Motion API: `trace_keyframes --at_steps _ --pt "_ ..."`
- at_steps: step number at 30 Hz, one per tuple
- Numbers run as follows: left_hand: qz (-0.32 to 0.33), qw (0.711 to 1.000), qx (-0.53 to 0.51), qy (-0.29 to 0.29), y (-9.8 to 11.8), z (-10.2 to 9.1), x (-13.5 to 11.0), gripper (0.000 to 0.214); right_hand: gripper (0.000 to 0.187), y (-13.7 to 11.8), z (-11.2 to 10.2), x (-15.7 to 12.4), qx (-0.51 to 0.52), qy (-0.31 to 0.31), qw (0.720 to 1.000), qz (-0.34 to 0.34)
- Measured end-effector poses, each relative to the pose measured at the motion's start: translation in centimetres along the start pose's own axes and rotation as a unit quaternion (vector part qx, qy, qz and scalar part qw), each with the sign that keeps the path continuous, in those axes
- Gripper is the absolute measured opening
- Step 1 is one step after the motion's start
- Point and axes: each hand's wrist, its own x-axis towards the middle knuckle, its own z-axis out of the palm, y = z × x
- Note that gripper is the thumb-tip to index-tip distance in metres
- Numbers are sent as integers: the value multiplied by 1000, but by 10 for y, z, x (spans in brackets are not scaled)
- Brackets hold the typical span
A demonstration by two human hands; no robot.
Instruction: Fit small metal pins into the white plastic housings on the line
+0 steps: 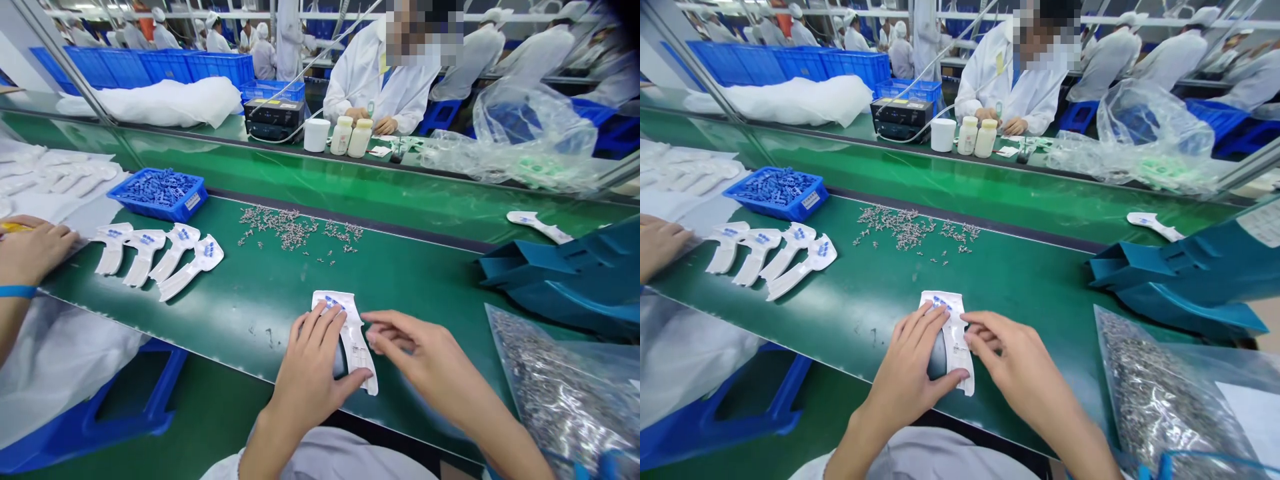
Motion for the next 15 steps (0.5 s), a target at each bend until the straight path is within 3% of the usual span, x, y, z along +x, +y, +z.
trace_keyframes --at_steps 6,15 --pt "1 1000 -8 2 1 0 1 72 24 5 16 -5 -45 -15 999 -23" --pt "-2 1000 -17 2 0 1 1 72 24 8 16 -6 -41 -8 999 -22"
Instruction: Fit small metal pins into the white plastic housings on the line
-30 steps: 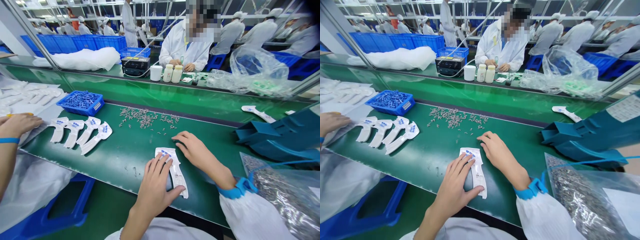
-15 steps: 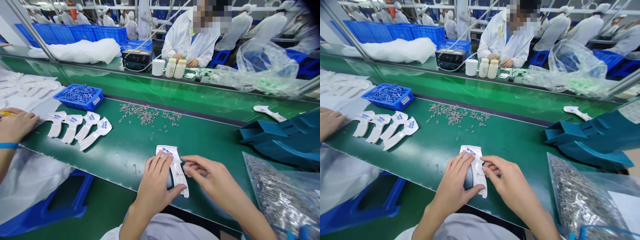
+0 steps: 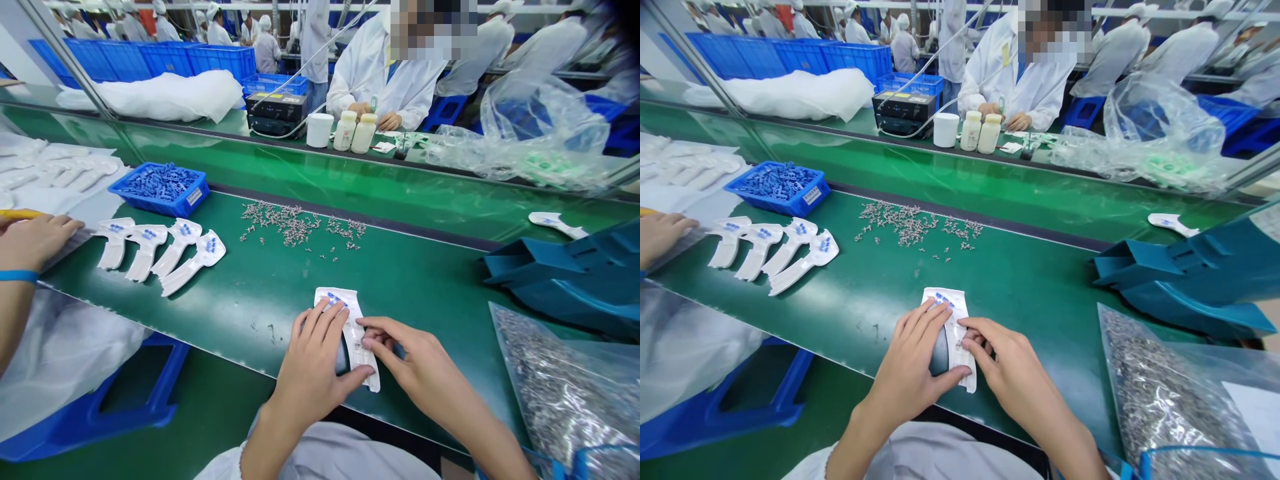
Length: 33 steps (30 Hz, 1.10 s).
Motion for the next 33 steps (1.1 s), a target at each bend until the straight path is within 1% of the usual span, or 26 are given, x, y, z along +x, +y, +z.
trace_keyframes --at_steps 5,11,13,15,17,19,22,26,29,33 --pt "-4 1000 2 -6 0 0 0 74 23 1 3 -3 17 14 1000 16" --pt "-2 1000 -4 2 1 0 0 72 22 7 12 -6 16 39 999 -16" --pt "-3 1000 -5 2 1 0 1 73 22 11 16 -7 31 57 998 -1" --pt "-4 1000 -2 4 1 1 2 73 26 15 19 -6 67 74 994 38" --pt "-7 1000 4 7 2 1 2 73 32 18 20 -5 126 69 987 75" --pt "-8 1000 9 8 2 1 1 72 38 18 20 -3 183 52 977 97" --pt "-5 1000 8 4 0 1 0 74 44 17 19 -1 233 47 964 122" --pt "0 1000 -8 0 -2 0 -2 75 47 14 21 -2 248 46 957 145" --pt "4 1000 -18 1 -3 0 -3 75 43 12 23 -4 249 41 957 140" --pt "6 1000 -20 2 -5 3 -4 74 39 10 24 -6 274 33 952 131"
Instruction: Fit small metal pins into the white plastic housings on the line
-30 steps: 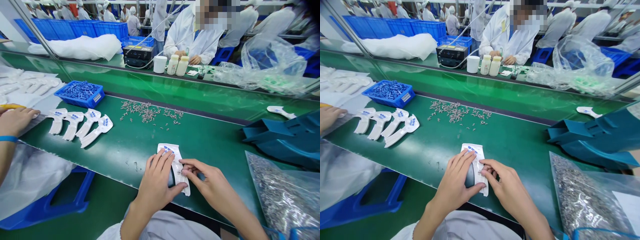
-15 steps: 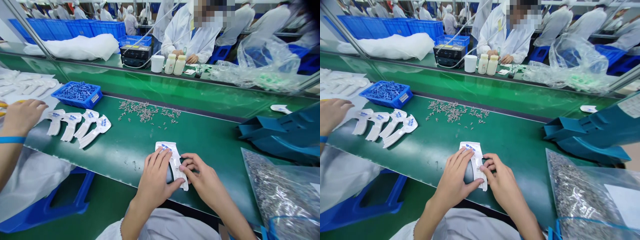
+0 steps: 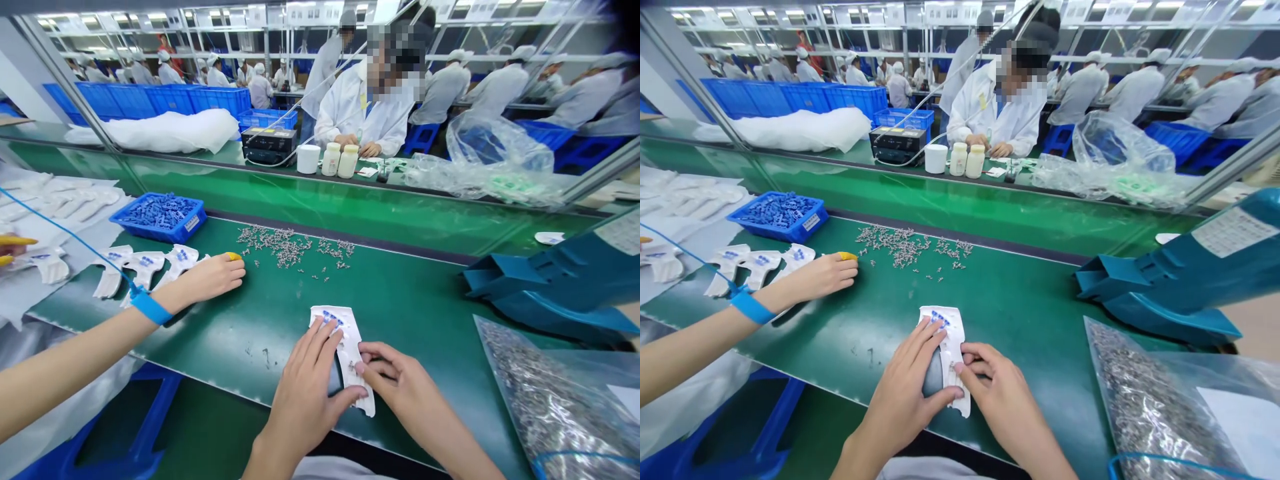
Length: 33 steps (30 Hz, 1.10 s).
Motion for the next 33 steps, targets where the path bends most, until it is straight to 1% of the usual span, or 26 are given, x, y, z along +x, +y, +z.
trace_keyframes --at_steps 3,5,6,8,10,12,14,16,18,20,22,24,25,28,30,31,33 --pt "-2 1000 -12 2 0 2 -1 72 40 -2 1 1 24 -19 1000 -4" --pt "-4 999 -29 12 2 -2 -1 69 43 -6 -1 5 40 -19 999 6" --pt "-5 999 -40 28 2 -5 -2 65 45 -10 -3 10 49 -16 999 14" --pt "-11 995 -53 80 0 -18 -4 53 47 -20 -13 26 72 -5 997 29" --pt "-32 989 -37 137 -8 -34 -8 43 46 -33 -29 51 101 16 994 27" --pt "-63 983 9 174 -25 -52 -14 37 42 -46 -49 83 128 61 990 -3" --pt "-87 976 68 189 -48 -66 -22 32 35 -58 -69 119 124 122 983 -57" --pt "-98 968 128 193 -73 -76 -31 28 26 -69 -86 156 76 218 966 -113" --pt "-104 956 180 207 -96 -82 -40 29 21 -81 -99 187 39 283 948 -137" --pt "-106 938 228 239 -114 -86 -46 34 22 -90 -107 209 1 316 937 -153" --pt "-104 918 275 266 -128 -89 -49 43 25 -92 -110 216 -53 326 928 -171" --pt "-107 901 320 272 -136 -92 -50 49 25 -85 -106 210 -122 310 923 -191" --pt "-109 896 337 267 -139 -93 -50 51 24 -79 -101 203 -161 287 922 -204" --pt "-113 890 357 260 -140 -95 -48 48 16 -58 -78 177 -272 167 914 -249" --pt "-98 896 346 260 -135 -93 -46 41 15 -46 -63 163 -331 100 899 -267" --pt "-85 902 336 258 -131 -92 -46 37 15 -42 -57 159 -356 84 891 -269" --pt "-58 919 308 241 -120 -87 -47 32 13 -38 -50 156 -397 77 876 -261"
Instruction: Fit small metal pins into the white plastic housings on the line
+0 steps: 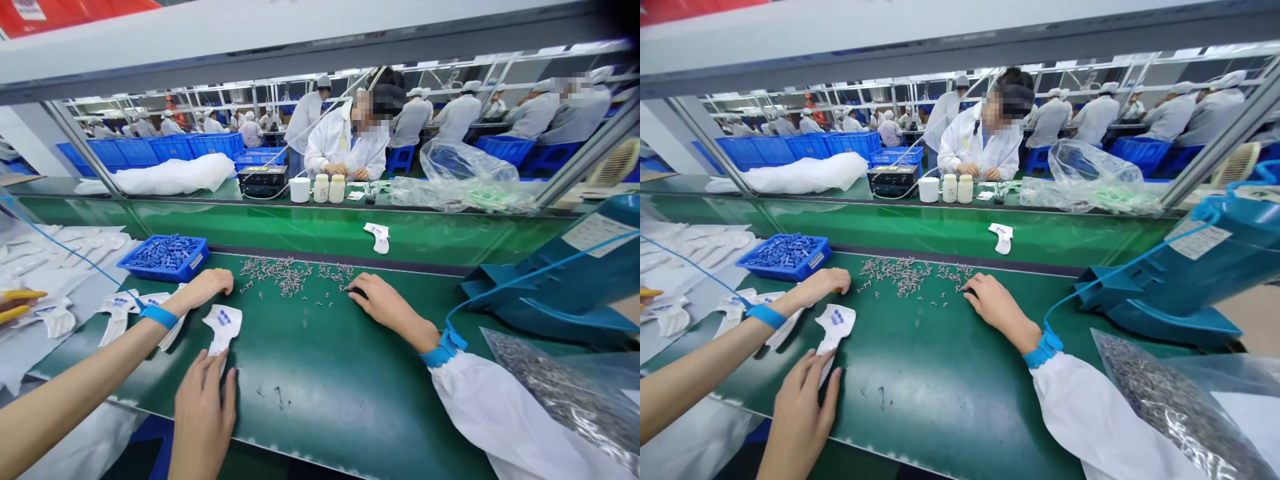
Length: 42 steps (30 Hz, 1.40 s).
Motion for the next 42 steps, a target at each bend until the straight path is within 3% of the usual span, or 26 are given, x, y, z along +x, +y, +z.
trace_keyframes --at_steps 4,9,12,15,18,20,23,27,37,42 --pt "41 996 -74 -28 34 -3 -11 29 17 -2 -1 -7 -63 -14 997 28" --pt "95 982 -150 -60 100 3 -23 33 16 -5 -10 -30 -98 -40 993 59" --pt "76 973 -188 -108 144 7 -27 42 14 -8 -15 -38 -96 -54 991 76" --pt "77 959 -237 -135 173 6 -27 50 16 -19 -23 -47 -63 -59 992 94" --pt "68 947 -283 -138 178 -1 -17 44 17 -42 -32 -66 112 -69 985 108" --pt "34 945 -300 -128 174 -6 -5 37 17 -59 -37 -83 254 -93 956 117" --pt "-8 939 -327 -106 170 -11 10 23 20 -79 -40 -104 354 -120 917 141" --pt "-28 922 -372 -101 177 -9 18 8 20 -88 -37 -118 375 -128 904 162" --pt "-72 881 -450 -125 191 -7 14 10 26 -75 -36 -134 451 -143 861 188" --pt "-73 877 -458 -126 196 -11 15 14 28 -70 -34 -135 458 -142 856 194"
